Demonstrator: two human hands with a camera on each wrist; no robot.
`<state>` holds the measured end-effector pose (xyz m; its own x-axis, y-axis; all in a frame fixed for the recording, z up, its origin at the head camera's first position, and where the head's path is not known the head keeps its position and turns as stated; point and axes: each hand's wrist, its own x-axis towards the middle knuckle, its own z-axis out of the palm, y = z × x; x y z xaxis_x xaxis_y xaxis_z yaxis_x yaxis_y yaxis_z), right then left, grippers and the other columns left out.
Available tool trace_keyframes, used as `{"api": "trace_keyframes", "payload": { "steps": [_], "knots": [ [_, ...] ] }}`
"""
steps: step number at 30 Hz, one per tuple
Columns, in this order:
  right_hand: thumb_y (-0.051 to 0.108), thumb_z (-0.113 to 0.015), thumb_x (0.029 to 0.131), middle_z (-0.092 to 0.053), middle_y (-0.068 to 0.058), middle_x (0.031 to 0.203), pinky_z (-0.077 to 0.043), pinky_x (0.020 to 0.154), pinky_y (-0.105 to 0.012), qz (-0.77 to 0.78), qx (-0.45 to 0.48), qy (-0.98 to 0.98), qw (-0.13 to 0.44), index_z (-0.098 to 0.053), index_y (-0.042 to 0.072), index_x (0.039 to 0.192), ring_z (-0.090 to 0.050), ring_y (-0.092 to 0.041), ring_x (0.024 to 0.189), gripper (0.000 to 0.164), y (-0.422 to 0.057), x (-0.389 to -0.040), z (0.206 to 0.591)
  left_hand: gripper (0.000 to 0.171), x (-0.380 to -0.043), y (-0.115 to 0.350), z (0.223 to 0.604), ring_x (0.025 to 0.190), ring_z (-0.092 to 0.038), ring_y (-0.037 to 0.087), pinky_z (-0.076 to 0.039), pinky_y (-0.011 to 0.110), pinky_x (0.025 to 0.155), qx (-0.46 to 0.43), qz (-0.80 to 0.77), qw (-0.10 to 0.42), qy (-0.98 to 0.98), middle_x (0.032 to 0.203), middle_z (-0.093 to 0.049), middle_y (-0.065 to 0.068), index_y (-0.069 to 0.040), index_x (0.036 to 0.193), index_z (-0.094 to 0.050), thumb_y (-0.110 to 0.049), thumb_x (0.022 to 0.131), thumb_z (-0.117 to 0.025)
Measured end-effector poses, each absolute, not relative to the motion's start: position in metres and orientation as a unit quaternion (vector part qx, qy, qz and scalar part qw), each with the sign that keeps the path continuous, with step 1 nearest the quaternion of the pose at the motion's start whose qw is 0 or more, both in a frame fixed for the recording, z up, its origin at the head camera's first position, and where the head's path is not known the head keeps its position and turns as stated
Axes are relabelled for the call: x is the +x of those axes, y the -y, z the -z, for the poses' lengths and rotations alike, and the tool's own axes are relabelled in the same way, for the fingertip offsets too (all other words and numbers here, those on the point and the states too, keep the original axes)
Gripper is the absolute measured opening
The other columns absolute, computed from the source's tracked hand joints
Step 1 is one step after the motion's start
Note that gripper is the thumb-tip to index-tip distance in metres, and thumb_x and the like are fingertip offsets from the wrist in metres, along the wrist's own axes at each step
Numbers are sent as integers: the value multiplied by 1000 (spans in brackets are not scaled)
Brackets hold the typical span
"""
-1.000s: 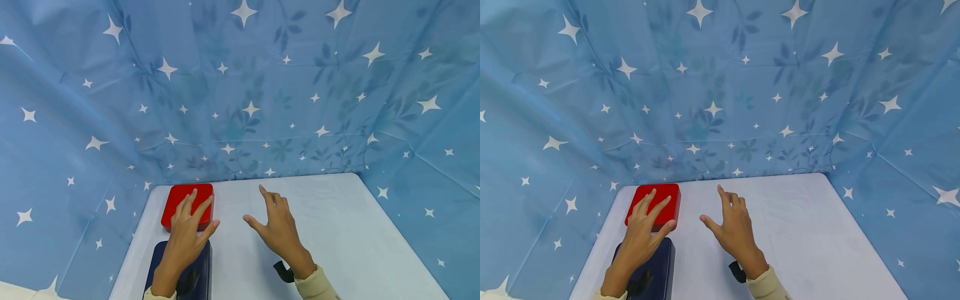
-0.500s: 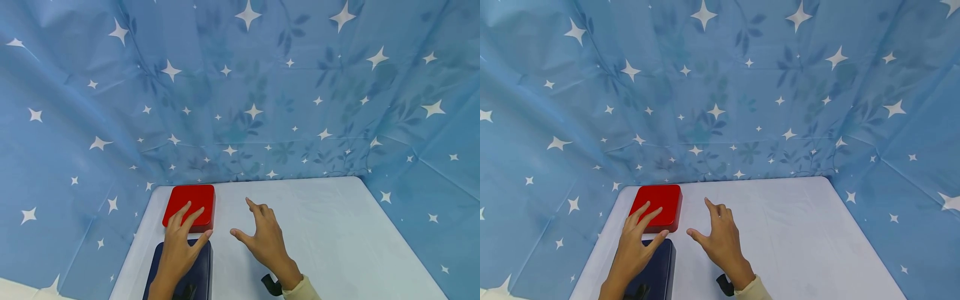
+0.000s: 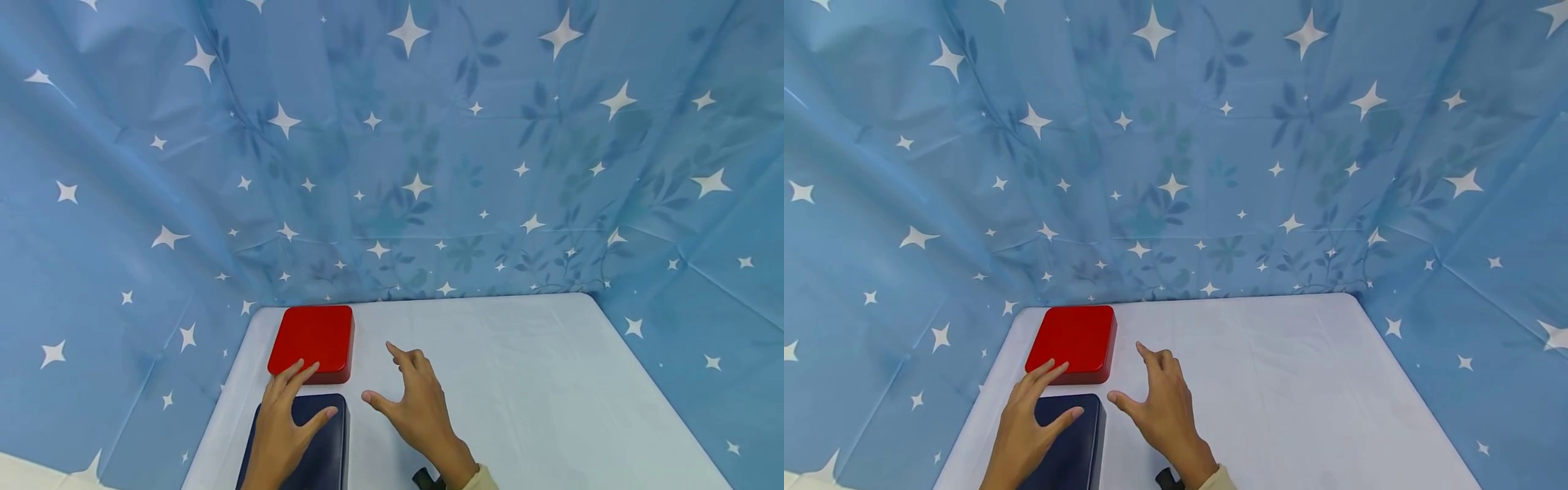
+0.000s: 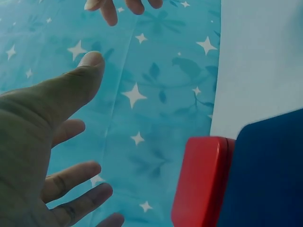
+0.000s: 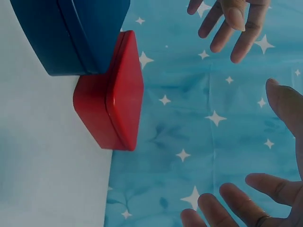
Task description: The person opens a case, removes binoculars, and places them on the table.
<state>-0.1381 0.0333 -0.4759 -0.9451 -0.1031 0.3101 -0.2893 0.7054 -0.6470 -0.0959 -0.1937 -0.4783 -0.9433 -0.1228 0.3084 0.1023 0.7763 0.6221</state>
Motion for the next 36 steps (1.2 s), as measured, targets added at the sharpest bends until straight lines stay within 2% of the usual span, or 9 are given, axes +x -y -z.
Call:
{"api": "trace_keyframes", "payload": {
  "steps": [6,12,16,20,24,27,31,36],
  "knots": [
    [62,-81,71,-55,7,111,-48,69,-21,-383,114,911,104,-48,31,147,-52,-4,93,89,-27,-135,486,80,-90,204,487,133,-42,33,-41,69,100,38,339,134,930,150,-46,10,-25,141,-57,-57,72,-82],
    [56,-85,70,-55,7,112,-48,69,-22,-400,121,905,78,-46,32,148,-54,-6,95,90,-19,-130,499,86,-84,216,495,134,-39,35,-37,70,101,56,351,111,928,151,-44,11,-22,143,-55,-56,69,-85],
    [56,-86,68,-55,6,110,-52,72,-24,-411,132,899,67,-47,29,148,-57,-10,100,93,-13,-129,506,88,-82,227,499,131,-39,37,-35,75,100,62,355,100,928,150,-44,13,-22,144,-52,-56,70,-84],
    [62,-84,66,-55,5,109,-53,70,-23,-422,134,895,55,-48,26,147,-59,-14,101,96,-5,-129,513,89,-81,239,503,130,-39,39,-36,76,99,67,353,89,929,148,-44,14,-23,145,-51,-58,70,-83],
    [67,-83,62,-54,8,109,-51,68,-20,-429,120,894,40,-46,34,147,-58,-10,99,98,2,-128,521,90,-80,246,506,130,-39,40,-39,74,98,75,353,78,929,148,-44,15,-22,146,-50,-56,70,-85],
    [61,-87,61,-53,10,109,-51,69,-19,-436,111,893,27,-44,39,147,-55,-7,98,98,7,-127,525,91,-78,250,508,129,-40,39,-40,72,100,87,350,62,931,149,-43,16,-20,146,-49,-54,70,-86],
    [52,-91,63,-53,9,110,-50,69,-20,-442,115,890,9,-45,35,147,-53,-7,96,97,12,-125,532,93,-76,254,509,128,-40,42,-38,73,100,96,340,52,934,148,-45,19,-16,146,-49,-53,69,-86],
    [49,-91,64,-52,6,110,-48,68,-22,-450,122,885,-21,-47,27,147,-54,-10,95,96,17,-124,540,94,-74,261,516,126,-41,45,-40,73,98,104,329,46,937,146,-44,22,-14,146,-50,-52,68,-87]
  ]
}}
